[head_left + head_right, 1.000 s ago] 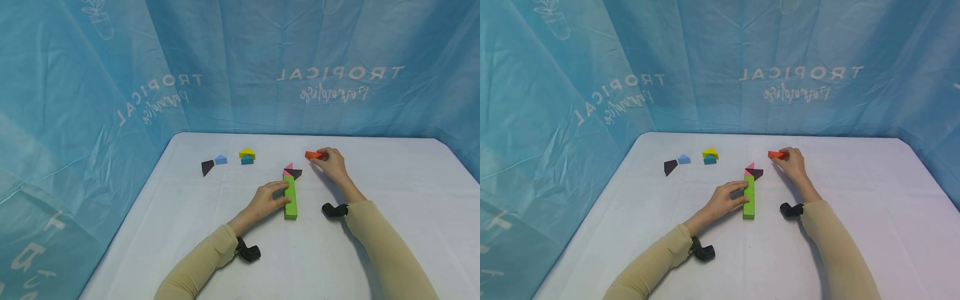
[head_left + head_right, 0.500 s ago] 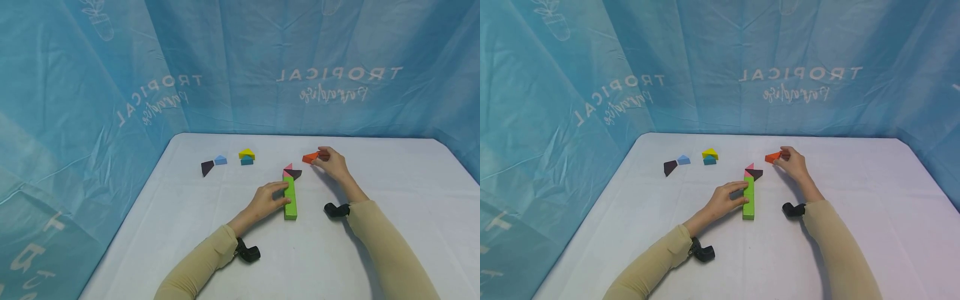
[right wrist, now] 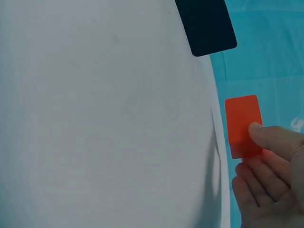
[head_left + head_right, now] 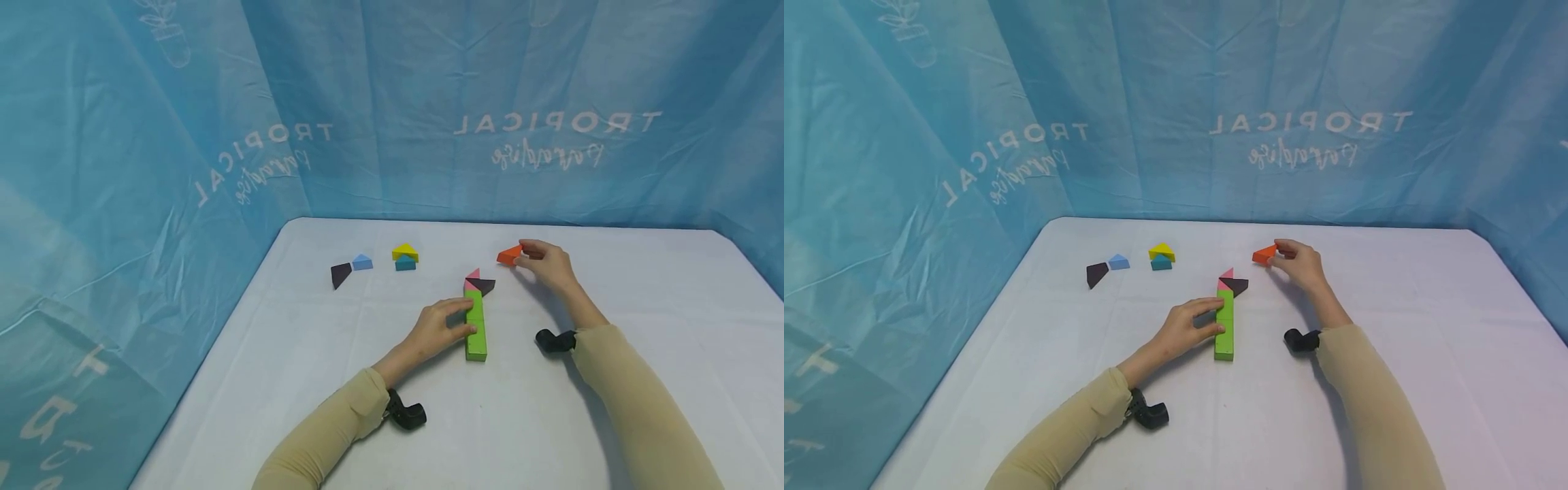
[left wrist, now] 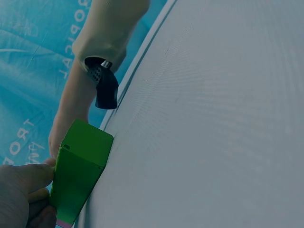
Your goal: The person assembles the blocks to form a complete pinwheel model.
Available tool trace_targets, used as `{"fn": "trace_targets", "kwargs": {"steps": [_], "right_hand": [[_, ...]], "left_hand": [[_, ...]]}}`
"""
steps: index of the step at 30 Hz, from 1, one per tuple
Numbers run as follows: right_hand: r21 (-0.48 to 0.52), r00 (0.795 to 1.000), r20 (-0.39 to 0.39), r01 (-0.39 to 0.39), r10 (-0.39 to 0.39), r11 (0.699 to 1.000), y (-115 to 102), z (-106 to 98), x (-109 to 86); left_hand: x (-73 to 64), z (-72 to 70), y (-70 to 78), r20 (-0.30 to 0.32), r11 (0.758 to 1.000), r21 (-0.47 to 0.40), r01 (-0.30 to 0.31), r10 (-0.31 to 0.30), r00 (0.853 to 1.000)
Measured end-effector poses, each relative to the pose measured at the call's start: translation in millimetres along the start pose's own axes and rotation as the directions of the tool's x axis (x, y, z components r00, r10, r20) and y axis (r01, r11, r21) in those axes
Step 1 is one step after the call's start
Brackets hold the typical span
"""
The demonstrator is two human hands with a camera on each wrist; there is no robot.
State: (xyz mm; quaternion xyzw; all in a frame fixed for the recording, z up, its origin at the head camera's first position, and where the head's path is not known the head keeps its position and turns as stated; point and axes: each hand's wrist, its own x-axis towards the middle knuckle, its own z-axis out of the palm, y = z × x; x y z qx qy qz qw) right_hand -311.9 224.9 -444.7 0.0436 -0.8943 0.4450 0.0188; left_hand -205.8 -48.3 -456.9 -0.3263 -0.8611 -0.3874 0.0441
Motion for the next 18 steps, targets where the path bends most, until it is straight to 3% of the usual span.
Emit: {"fn": "trace_targets", "kwargs": {"steps": [8,18], "right_hand": [[0.165,0.996,0.079,0.023,-0.036,0.986,-14.7,4.6,9.8],[0.203,0.959,0.254,0.076,-0.127,0.976,-38.8,22.7,15.4]], "left_hand": [[-0.2,-1.2,0.5,0.002,1.000,0.013,0.000,0.000,1.000],[-0.2,-1.4,1.5,0.006,1.000,0.011,-0.003,0.003,1.000]]}}
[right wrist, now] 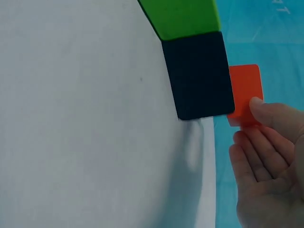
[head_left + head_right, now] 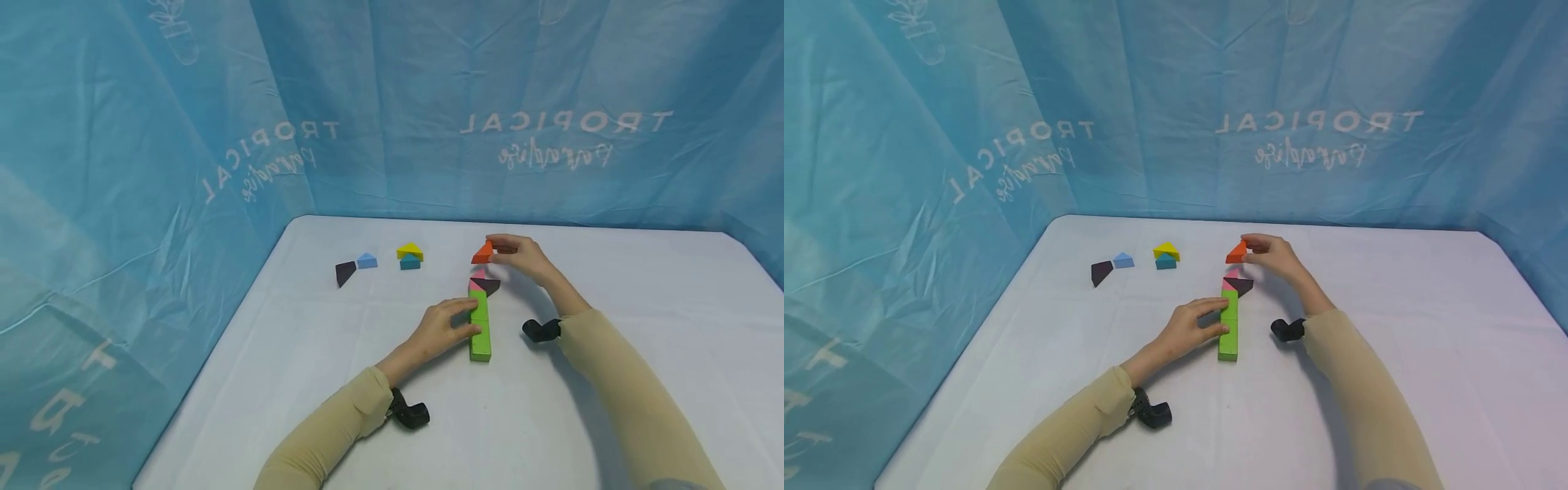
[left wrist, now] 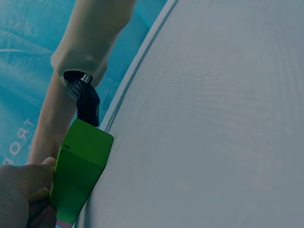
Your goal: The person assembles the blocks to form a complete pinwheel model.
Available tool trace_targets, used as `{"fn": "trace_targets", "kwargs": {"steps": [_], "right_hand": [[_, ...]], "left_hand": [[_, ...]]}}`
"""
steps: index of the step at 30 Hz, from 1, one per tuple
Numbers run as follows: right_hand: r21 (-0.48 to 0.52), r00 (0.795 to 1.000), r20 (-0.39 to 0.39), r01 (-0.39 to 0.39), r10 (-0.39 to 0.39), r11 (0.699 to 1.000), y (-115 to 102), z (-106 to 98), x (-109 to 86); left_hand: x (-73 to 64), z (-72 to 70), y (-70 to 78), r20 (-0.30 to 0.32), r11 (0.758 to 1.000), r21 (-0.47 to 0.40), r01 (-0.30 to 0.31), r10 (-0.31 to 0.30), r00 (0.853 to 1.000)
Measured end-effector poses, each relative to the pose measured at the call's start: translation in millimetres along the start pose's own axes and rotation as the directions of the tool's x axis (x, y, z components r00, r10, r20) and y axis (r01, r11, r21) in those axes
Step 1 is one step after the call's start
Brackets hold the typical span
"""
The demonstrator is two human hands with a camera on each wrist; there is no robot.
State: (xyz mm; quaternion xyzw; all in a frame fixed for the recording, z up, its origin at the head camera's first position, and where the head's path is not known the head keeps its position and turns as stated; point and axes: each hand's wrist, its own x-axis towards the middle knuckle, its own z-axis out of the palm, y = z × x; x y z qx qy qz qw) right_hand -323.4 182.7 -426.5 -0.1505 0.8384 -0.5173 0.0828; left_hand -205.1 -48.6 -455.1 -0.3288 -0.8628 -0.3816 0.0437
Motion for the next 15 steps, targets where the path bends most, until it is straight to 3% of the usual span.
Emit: {"fn": "trace_targets", "kwargs": {"steps": [15], "right_hand": [[-0.081,0.992,0.123,-0.015,0.025,0.997,-2.6,10.1,9.6]], "left_hand": [[-0.5,-0.1,-1.7,-0.002,1.000,-0.003,-0.018,0.018,1.000]]}}
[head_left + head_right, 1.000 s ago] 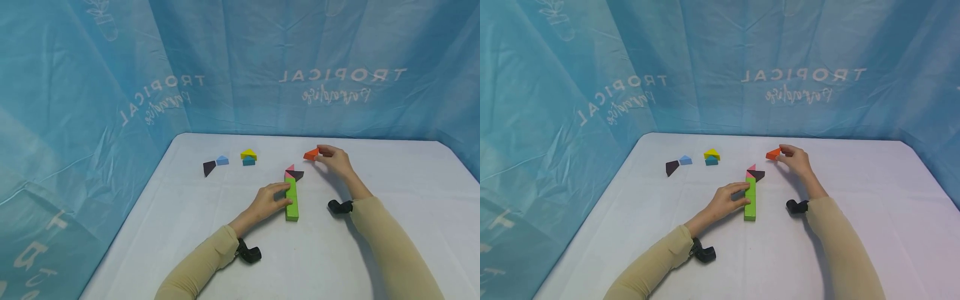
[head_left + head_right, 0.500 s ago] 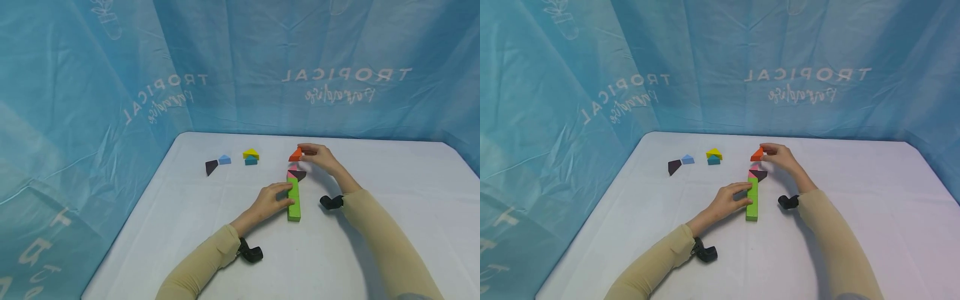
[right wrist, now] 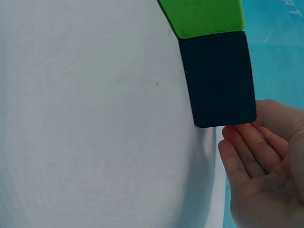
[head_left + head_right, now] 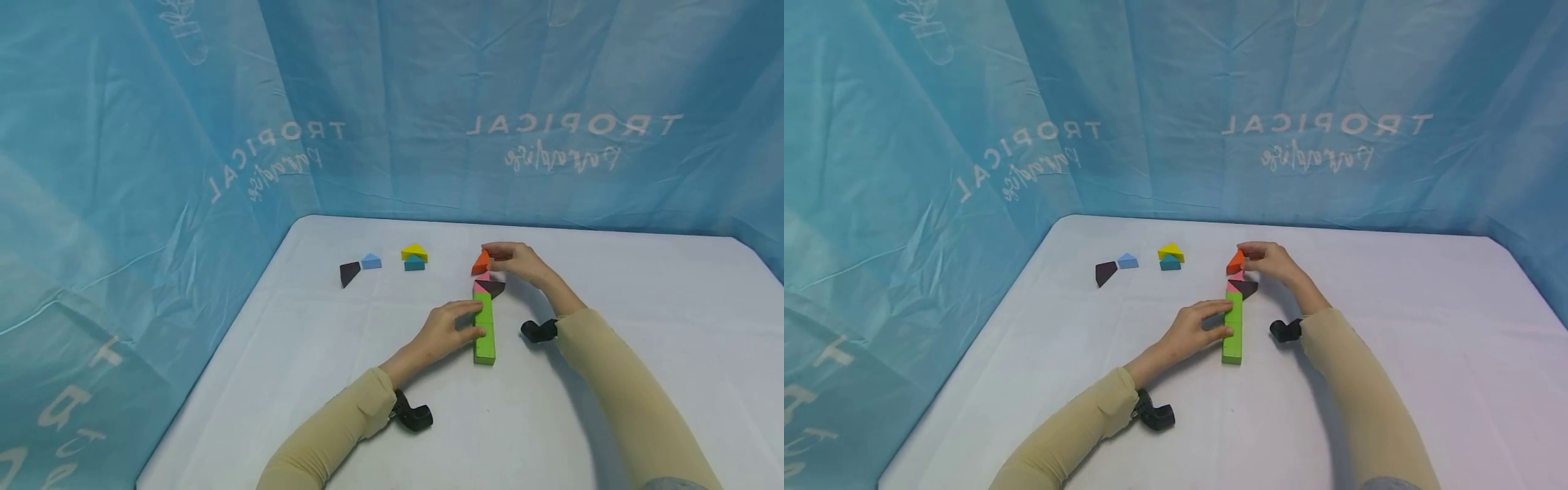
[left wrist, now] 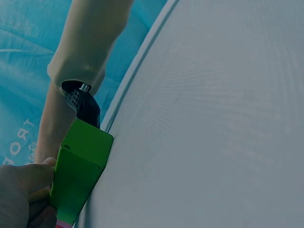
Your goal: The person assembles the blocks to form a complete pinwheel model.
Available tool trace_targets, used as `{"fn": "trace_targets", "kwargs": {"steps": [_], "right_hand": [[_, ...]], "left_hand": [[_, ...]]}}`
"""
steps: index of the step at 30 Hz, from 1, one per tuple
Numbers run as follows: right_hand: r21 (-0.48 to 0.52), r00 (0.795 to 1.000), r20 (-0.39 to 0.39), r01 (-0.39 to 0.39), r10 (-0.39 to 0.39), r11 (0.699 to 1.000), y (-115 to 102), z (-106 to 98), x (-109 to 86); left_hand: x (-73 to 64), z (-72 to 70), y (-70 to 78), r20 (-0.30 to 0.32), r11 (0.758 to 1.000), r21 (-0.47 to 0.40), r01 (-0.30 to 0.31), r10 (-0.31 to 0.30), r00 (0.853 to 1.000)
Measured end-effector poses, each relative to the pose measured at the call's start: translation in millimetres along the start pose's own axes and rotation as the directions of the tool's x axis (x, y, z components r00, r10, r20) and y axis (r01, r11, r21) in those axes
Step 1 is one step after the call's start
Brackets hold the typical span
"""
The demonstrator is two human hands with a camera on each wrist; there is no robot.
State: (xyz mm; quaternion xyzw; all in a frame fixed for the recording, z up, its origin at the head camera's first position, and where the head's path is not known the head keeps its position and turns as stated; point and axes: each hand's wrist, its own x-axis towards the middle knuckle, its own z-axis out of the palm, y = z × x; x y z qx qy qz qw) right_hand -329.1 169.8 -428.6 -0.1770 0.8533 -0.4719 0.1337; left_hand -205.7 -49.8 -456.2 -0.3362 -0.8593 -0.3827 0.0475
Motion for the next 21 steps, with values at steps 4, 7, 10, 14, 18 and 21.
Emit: {"fn": "trace_targets", "kwargs": {"steps": [4,7,10,14,18,21], "right_hand": [[0.001,1.000,0.021,-0.014,0.014,1.000,3.8,-0.9,0.5],[-0.004,0.999,0.038,-0.005,0.005,1.000,8.7,-2.9,1.9],[0.010,0.999,0.033,0.013,-0.013,1.000,8.4,-4.7,0.9],[0.002,0.999,-0.037,0.025,-0.025,1.000,9.5,-3.0,3.1],[-0.050,0.996,-0.095,-0.002,-0.002,0.999,10.7,1.7,5.2],[-0.053,0.994,-0.104,-0.019,0.014,0.998,11.8,4.1,6.0]], "left_hand": [[0.2,0.2,1.4,-0.005,1.000,0.003,-0.007,0.007,1.000],[0.1,0.7,1.2,-0.010,1.000,0.009,-0.016,0.016,1.000],[0.0,0.9,0.9,-0.014,1.000,0.015,-0.023,0.024,1.000],[-0.4,-0.2,1.2,-0.020,1.000,0.015,-0.021,0.021,1.000],[-0.4,-0.7,1.1,-0.011,1.000,0.011,-0.008,0.008,1.000],[-0.2,-0.9,1.1,-0.001,1.000,0.005,0.002,-0.002,1.000]]}}
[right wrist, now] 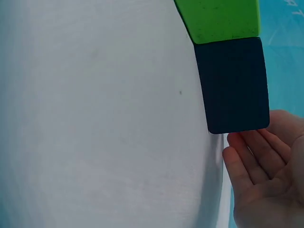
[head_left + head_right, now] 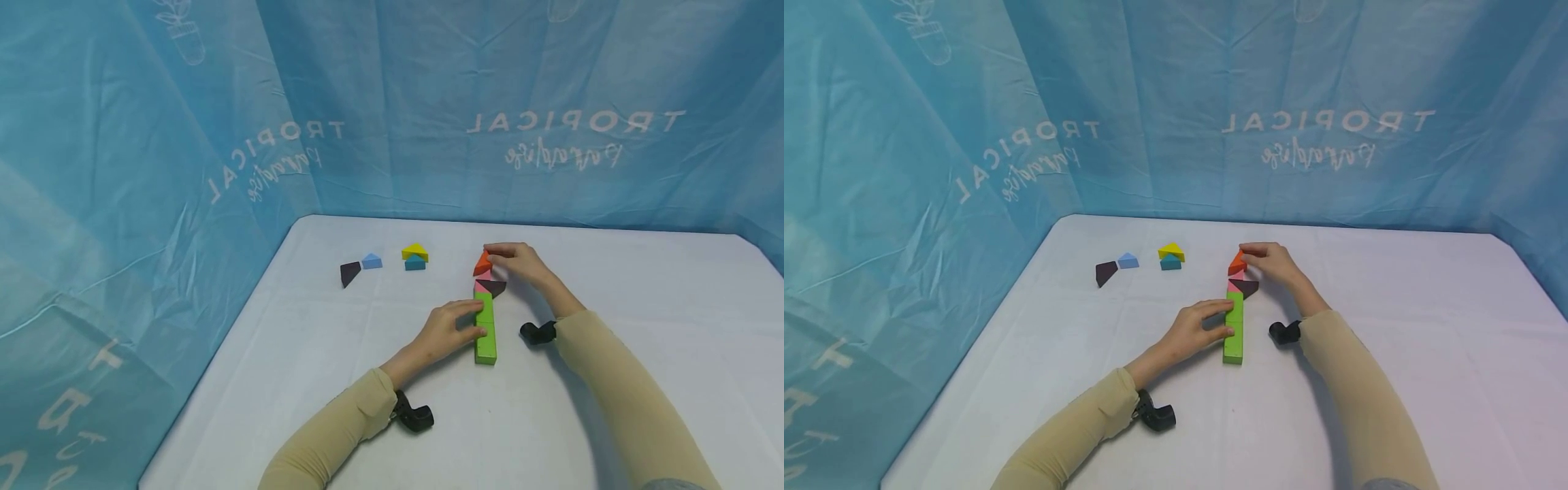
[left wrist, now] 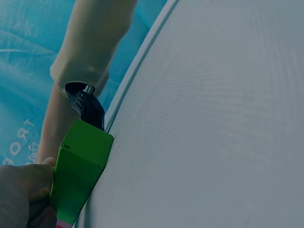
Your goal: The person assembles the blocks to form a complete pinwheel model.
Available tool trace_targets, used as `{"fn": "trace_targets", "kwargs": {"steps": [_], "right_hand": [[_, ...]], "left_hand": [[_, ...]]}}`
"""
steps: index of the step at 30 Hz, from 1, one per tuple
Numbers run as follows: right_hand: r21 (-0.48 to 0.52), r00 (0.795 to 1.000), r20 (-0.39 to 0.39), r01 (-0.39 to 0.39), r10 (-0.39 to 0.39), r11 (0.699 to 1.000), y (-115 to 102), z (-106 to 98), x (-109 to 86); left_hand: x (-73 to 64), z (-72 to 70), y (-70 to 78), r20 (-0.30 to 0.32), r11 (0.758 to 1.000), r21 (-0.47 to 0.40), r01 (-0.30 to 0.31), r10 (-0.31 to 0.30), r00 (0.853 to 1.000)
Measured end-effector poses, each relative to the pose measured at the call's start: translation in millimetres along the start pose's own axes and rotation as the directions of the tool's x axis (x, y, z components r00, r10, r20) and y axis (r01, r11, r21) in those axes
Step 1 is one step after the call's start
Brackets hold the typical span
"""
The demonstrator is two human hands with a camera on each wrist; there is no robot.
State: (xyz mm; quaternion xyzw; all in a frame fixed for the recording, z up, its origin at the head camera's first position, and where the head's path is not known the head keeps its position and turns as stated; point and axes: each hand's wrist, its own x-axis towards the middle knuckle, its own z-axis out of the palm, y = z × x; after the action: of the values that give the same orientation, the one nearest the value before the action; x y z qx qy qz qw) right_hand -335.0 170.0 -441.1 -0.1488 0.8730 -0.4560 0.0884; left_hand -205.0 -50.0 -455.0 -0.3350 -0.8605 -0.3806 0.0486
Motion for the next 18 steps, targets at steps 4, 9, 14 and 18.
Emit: {"fn": "trace_targets", "kwargs": {"steps": [4,9,14,18], "right_hand": [[0.018,1.000,0.022,-0.014,0.014,1.000,-0.6,1.0,-0.4],[0.028,0.998,0.059,-0.020,0.018,0.999,-3.4,1.1,-2.5],[0.055,0.996,0.093,0.001,-0.006,0.998,-6.7,1.3,-5.2],[0.073,0.994,0.107,0.005,-0.013,0.997,-8.7,1.6,-6.3]], "left_hand": [[0.1,-0.1,0.2,0.000,1.000,-0.002,0.004,-0.004,1.000],[-0.8,0.1,0.6,-0.002,1.000,-0.004,0.004,-0.004,1.000],[-1.2,0.9,-0.8,-0.005,1.000,-0.008,-0.002,0.002,1.000],[-0.9,0.2,0.0,-0.004,1.000,-0.015,0.004,-0.004,1.000]]}}
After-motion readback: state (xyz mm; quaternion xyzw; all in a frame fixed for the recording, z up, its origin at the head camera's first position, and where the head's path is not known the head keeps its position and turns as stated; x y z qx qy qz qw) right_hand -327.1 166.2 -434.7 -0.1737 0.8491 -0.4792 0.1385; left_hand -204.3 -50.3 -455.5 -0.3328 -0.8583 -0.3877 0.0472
